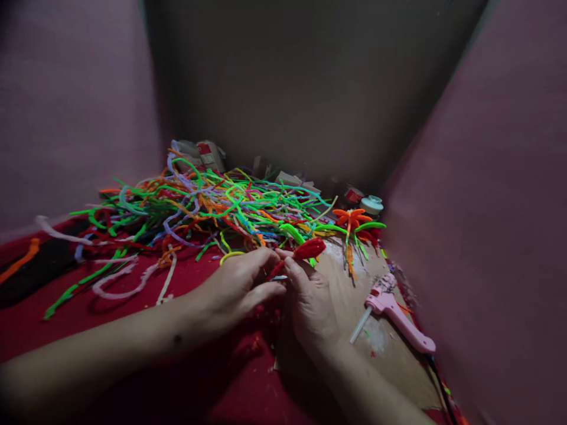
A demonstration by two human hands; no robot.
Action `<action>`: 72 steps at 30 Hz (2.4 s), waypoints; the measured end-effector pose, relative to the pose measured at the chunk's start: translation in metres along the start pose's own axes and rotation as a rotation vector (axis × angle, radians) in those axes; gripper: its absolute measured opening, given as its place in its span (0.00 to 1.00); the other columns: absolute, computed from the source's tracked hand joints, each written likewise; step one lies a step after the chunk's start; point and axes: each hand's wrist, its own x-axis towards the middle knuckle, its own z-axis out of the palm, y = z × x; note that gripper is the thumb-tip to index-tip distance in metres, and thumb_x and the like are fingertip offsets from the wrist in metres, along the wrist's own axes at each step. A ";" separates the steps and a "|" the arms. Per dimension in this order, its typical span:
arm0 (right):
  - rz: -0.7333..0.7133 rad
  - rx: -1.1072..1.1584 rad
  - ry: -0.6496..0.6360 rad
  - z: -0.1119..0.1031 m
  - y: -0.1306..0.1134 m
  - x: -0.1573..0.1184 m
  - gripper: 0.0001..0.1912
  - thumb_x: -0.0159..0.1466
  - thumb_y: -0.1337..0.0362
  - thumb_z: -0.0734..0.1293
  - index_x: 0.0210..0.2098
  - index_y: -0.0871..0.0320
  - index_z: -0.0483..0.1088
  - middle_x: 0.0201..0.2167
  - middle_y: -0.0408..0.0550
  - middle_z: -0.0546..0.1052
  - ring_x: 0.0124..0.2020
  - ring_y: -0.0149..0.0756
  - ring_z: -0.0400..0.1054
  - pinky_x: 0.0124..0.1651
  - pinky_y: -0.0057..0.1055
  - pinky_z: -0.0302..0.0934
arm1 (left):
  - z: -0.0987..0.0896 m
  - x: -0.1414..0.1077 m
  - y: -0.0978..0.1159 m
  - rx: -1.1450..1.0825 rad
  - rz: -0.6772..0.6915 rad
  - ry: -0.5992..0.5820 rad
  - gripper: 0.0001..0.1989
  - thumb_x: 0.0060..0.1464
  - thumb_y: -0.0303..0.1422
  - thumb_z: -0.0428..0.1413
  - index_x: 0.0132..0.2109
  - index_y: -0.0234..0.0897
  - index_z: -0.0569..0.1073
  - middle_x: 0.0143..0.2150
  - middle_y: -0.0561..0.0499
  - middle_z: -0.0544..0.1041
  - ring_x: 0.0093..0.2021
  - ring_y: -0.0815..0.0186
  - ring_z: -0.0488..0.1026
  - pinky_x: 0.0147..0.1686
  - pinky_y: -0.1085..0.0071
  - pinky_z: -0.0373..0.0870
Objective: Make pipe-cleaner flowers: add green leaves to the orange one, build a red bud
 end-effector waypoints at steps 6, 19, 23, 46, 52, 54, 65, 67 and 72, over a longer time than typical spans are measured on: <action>-0.002 0.010 0.037 -0.002 0.008 0.000 0.11 0.61 0.60 0.64 0.41 0.51 0.75 0.36 0.45 0.79 0.38 0.41 0.72 0.39 0.37 0.67 | 0.016 0.001 -0.011 0.334 0.164 0.012 0.10 0.61 0.28 0.42 0.44 0.32 0.67 0.38 0.45 0.72 0.38 0.64 0.71 0.39 0.65 0.70; -0.048 0.022 -0.007 -0.003 -0.002 0.004 0.10 0.59 0.64 0.66 0.40 0.53 0.76 0.40 0.46 0.78 0.44 0.40 0.70 0.50 0.40 0.63 | 0.006 0.022 -0.005 -0.704 -0.210 -0.024 0.08 0.54 0.27 0.49 0.27 0.32 0.67 0.23 0.56 0.69 0.20 0.77 0.63 0.21 0.80 0.61; 0.000 0.090 -0.023 -0.003 -0.001 0.006 0.11 0.58 0.64 0.67 0.40 0.53 0.76 0.38 0.46 0.79 0.41 0.40 0.71 0.46 0.40 0.64 | 0.004 0.021 -0.008 -0.988 -0.380 -0.168 0.11 0.54 0.31 0.50 0.24 0.34 0.63 0.13 0.61 0.57 0.11 0.80 0.49 0.12 0.82 0.47; -0.005 -0.073 0.034 0.001 -0.001 0.005 0.05 0.54 0.63 0.69 0.31 0.51 0.78 0.23 0.42 0.74 0.24 0.32 0.64 0.32 0.33 0.62 | 0.020 0.005 -0.029 -0.579 -0.047 0.016 0.07 0.55 0.29 0.51 0.38 0.35 0.74 0.36 0.51 0.75 0.34 0.71 0.69 0.37 0.76 0.65; 0.000 -0.230 -0.027 -0.002 -0.004 0.008 0.08 0.57 0.61 0.67 0.35 0.50 0.77 0.28 0.45 0.76 0.28 0.35 0.65 0.32 0.33 0.61 | 0.018 0.008 -0.025 -0.741 -0.227 0.002 0.09 0.55 0.29 0.50 0.28 0.33 0.70 0.22 0.56 0.68 0.21 0.75 0.62 0.23 0.78 0.59; 0.005 -0.190 -0.096 -0.005 -0.001 0.009 0.10 0.59 0.61 0.66 0.38 0.50 0.77 0.31 0.45 0.76 0.32 0.36 0.67 0.35 0.33 0.61 | 0.017 0.009 -0.024 -0.785 -0.291 -0.027 0.09 0.54 0.31 0.51 0.28 0.33 0.70 0.20 0.58 0.64 0.18 0.77 0.57 0.20 0.79 0.55; 0.079 -0.029 -0.103 -0.012 0.008 0.009 0.09 0.57 0.63 0.67 0.38 0.56 0.75 0.26 0.42 0.74 0.26 0.29 0.64 0.33 0.29 0.59 | 0.011 0.008 -0.022 -0.936 -0.427 -0.107 0.11 0.52 0.35 0.53 0.26 0.33 0.67 0.18 0.58 0.62 0.15 0.79 0.52 0.16 0.80 0.48; 0.075 -0.012 -0.096 -0.012 0.009 0.008 0.09 0.57 0.63 0.67 0.37 0.56 0.75 0.24 0.41 0.72 0.24 0.29 0.62 0.32 0.28 0.59 | 0.011 0.007 -0.021 -0.970 -0.444 -0.097 0.10 0.51 0.35 0.54 0.26 0.33 0.67 0.16 0.59 0.60 0.14 0.80 0.50 0.15 0.79 0.45; 0.083 0.036 -0.158 -0.008 0.012 0.006 0.10 0.60 0.62 0.65 0.37 0.57 0.75 0.27 0.45 0.75 0.28 0.33 0.67 0.33 0.30 0.62 | 0.008 0.006 -0.013 -1.009 -0.447 -0.052 0.09 0.49 0.32 0.55 0.26 0.32 0.68 0.15 0.60 0.61 0.13 0.80 0.50 0.14 0.79 0.44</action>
